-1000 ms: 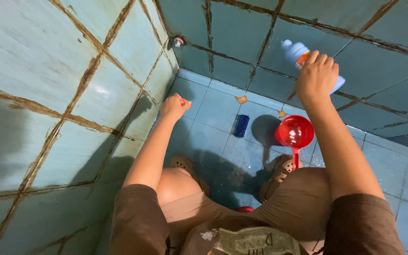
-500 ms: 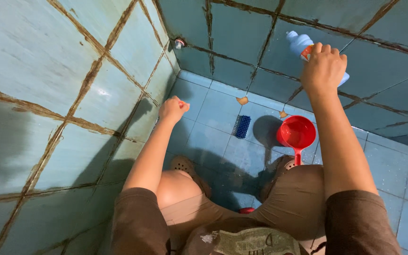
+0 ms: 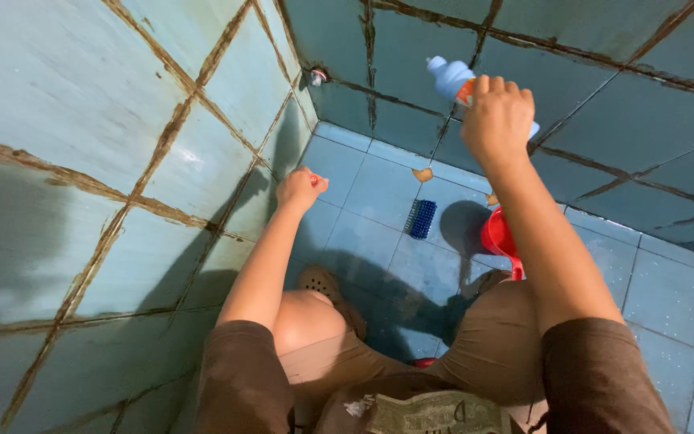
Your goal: Scrub the tiled floor of a bathroom using a cleaning brush and liquid detergent.
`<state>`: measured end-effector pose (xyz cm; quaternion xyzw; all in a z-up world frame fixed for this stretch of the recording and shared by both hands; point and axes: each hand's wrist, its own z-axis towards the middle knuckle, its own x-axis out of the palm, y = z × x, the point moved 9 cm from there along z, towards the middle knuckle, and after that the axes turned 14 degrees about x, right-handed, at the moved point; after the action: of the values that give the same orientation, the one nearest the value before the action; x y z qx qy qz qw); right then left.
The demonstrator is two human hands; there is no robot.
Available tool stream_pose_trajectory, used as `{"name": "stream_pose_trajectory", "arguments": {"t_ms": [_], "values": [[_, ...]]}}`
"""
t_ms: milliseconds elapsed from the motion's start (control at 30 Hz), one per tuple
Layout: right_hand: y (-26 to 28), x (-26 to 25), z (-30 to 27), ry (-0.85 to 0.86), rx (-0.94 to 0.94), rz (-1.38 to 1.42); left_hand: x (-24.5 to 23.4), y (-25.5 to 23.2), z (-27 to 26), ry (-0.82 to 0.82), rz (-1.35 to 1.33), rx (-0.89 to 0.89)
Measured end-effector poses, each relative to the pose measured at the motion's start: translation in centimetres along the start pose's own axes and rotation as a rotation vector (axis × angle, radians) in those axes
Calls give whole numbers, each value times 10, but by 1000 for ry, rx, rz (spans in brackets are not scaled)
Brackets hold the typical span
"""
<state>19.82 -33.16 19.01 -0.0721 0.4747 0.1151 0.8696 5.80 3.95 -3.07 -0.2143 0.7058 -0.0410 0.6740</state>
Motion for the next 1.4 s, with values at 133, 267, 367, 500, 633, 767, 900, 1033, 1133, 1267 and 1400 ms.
{"name": "stream_pose_trajectory", "arguments": {"t_ms": [133,267,367,500,633,767,900,1033,1133,1267,1400], "values": [[25,-11,3,37,17,125,-8,-3,-5,9,1,1],[42,-1,4,45,14,204,-7,4,-3,-8,-19,-37],[48,11,5,90,49,286,-2,7,1,-2,2,-31],[44,43,5,530,333,452,-3,3,3,-57,7,62],[47,106,-23,952,626,975,-23,-15,-7,-21,-94,-53],[56,123,-63,1214,995,1333,27,-11,25,-104,-510,-16],[70,203,-117,1278,1232,1836,44,-43,76,-199,-818,-7],[75,234,-170,1314,1322,1967,73,-89,96,-472,-364,239],[57,260,-198,1233,1316,1826,128,-109,65,-181,-726,-129],[38,239,-196,1081,1307,1698,184,-134,15,-206,-1274,-370],[43,221,-201,1035,1323,1724,178,-148,-12,-287,-1523,-320]]}}
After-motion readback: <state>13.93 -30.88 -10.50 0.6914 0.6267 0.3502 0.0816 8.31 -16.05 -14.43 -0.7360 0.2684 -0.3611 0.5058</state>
